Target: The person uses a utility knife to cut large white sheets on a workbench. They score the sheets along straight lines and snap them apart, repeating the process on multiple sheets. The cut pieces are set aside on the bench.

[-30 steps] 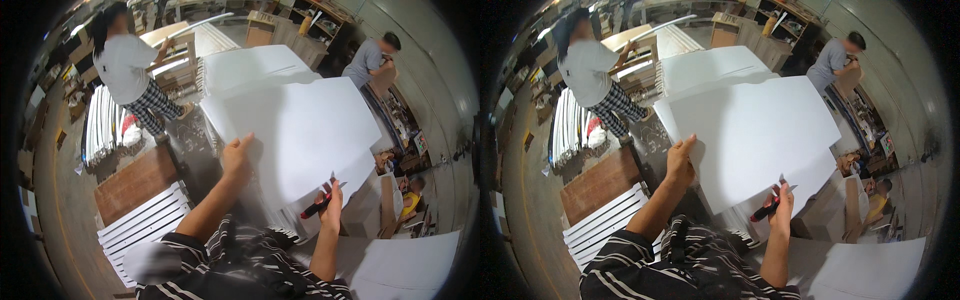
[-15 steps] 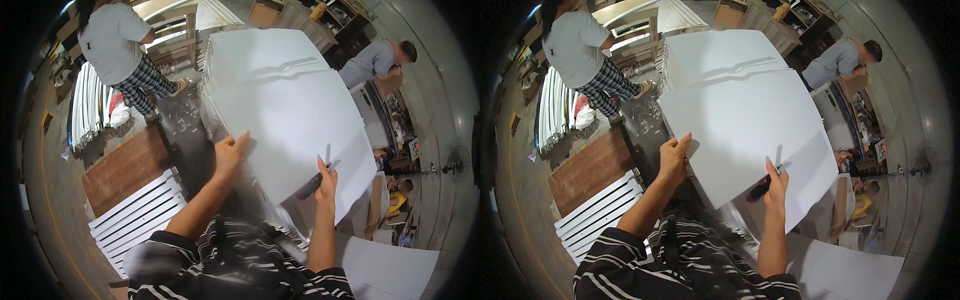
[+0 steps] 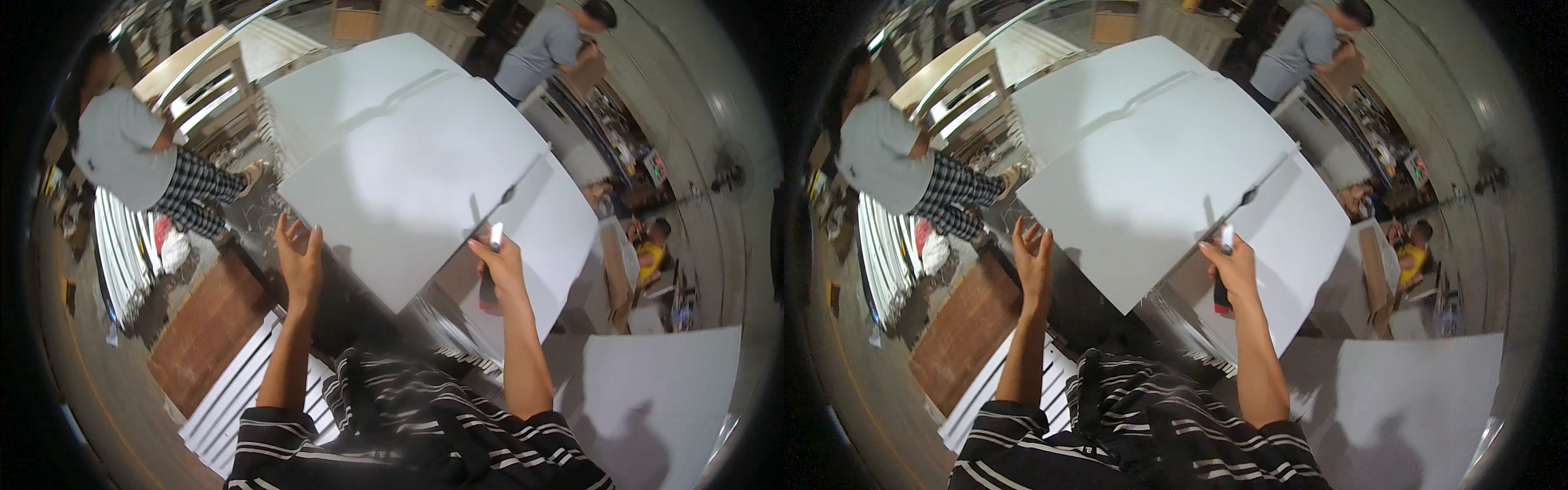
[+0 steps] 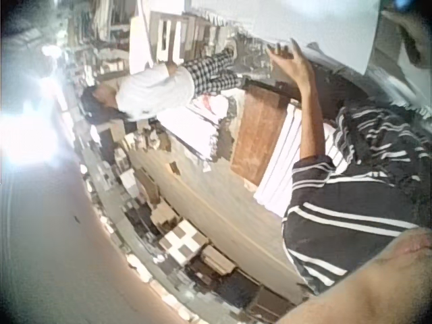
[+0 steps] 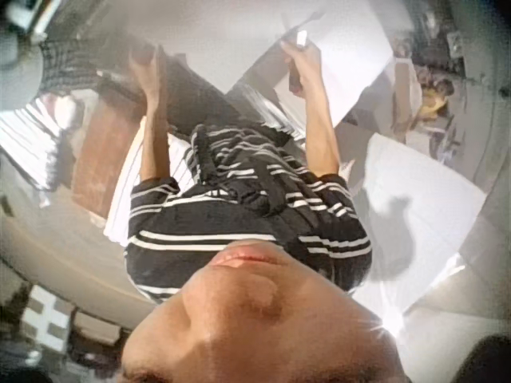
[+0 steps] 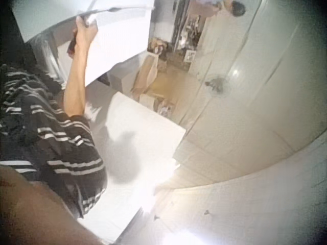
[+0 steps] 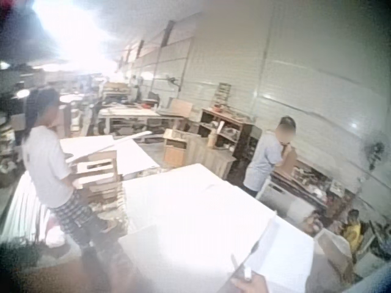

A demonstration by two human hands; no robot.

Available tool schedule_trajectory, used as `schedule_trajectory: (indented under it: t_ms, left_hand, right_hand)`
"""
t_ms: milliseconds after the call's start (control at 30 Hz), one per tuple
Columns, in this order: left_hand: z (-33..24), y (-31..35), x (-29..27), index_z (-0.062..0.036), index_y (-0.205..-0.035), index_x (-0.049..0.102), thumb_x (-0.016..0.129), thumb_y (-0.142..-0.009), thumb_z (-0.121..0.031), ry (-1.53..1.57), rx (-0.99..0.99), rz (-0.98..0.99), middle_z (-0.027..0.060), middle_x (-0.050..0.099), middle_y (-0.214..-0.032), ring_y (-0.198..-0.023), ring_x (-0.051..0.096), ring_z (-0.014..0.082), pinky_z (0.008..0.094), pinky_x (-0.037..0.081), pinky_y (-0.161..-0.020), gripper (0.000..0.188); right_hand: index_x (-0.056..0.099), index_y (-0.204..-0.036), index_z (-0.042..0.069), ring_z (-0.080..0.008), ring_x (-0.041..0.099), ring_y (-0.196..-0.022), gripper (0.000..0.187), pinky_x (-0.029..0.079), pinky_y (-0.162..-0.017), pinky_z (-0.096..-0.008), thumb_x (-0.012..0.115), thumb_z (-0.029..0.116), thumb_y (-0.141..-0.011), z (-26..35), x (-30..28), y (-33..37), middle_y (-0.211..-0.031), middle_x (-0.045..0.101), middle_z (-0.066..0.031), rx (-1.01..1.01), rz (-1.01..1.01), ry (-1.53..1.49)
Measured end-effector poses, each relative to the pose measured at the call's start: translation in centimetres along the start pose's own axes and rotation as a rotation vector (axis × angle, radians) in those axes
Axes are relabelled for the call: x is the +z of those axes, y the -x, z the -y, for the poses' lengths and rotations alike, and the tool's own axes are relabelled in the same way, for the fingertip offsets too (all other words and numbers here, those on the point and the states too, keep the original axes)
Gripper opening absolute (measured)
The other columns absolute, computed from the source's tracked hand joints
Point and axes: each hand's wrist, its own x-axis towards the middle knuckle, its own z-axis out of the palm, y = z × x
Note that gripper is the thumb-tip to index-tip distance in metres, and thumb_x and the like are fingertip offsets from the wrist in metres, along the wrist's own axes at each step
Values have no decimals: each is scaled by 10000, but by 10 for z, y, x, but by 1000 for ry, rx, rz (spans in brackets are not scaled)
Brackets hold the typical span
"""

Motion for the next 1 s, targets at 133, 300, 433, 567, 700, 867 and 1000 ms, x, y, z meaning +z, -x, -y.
schedule_trajectory:
  t_ms: [133,300,433,567,700,867,1000]
  left_hand:
    - [4,21,38,74,-1624,30,691,-981,-225,42,-80,104,293,108,-1692,-1576,155,340,392,134,-1269,969]
    - [6,21,45,91,-1615,-17,646,-1007,-198,137,10,42,266,110,-1697,-1554,212,329,380,183,-1256,945]
    - [35,-6,5,5,-1647,65,608,-1046,-266,260,-168,-17,235,292,-1633,-1400,443,287,371,391,-1127,854]
    - [52,-81,-60,5,-1577,274,585,-1058,-233,215,12,-317,196,515,-1429,-1187,556,222,332,462,-1002,651]
    - [27,-164,-104,15,-1504,410,616,-1037,-161,77,222,-275,179,631,-1306,-1091,618,181,287,499,-904,540]
    - [-8,-271,-82,28,-1345,607,676,-997,-198,-349,454,-56,164,741,-1110,-990,703,201,310,539,-852,421]
    - [-3,-376,-36,-9,-1246,677,732,-936,-295,-699,437,137,189,741,-1192,-1112,710,321,402,548,-939,426]
  right_hand:
    - [669,-1083,-16,-101,566,-547,304,469,-486,-270,819,118,-854,9,24,-8,-757,631,-23,12,67,62]
    - [653,-1042,-8,-92,556,-566,295,459,-509,-269,827,131,-849,18,21,-1,-740,618,-11,11,167,107]
    - [581,-1385,-45,-99,550,-576,592,451,-550,-275,806,141,-871,10,-5,40,-967,658,-74,39,257,115]
    - [544,-1445,-41,-109,552,-614,614,463,-567,-283,755,63,-879,-20,-52,101,-1090,652,-122,32,306,-235]
    - [620,-1242,-59,-181,596,-682,345,517,-669,-340,676,3,-908,-59,-73,142,-993,650,-158,117,303,-499]
    - [611,-1222,-63,-227,604,-721,274,535,-689,-392,622,105,-1006,-88,-51,173,-884,628,-140,248,113,-791]
    - [613,-1231,-59,-209,589,-714,276,499,-648,-376,589,124,-1026,-92,-25,183,-835,625,-93,258,63,-835]
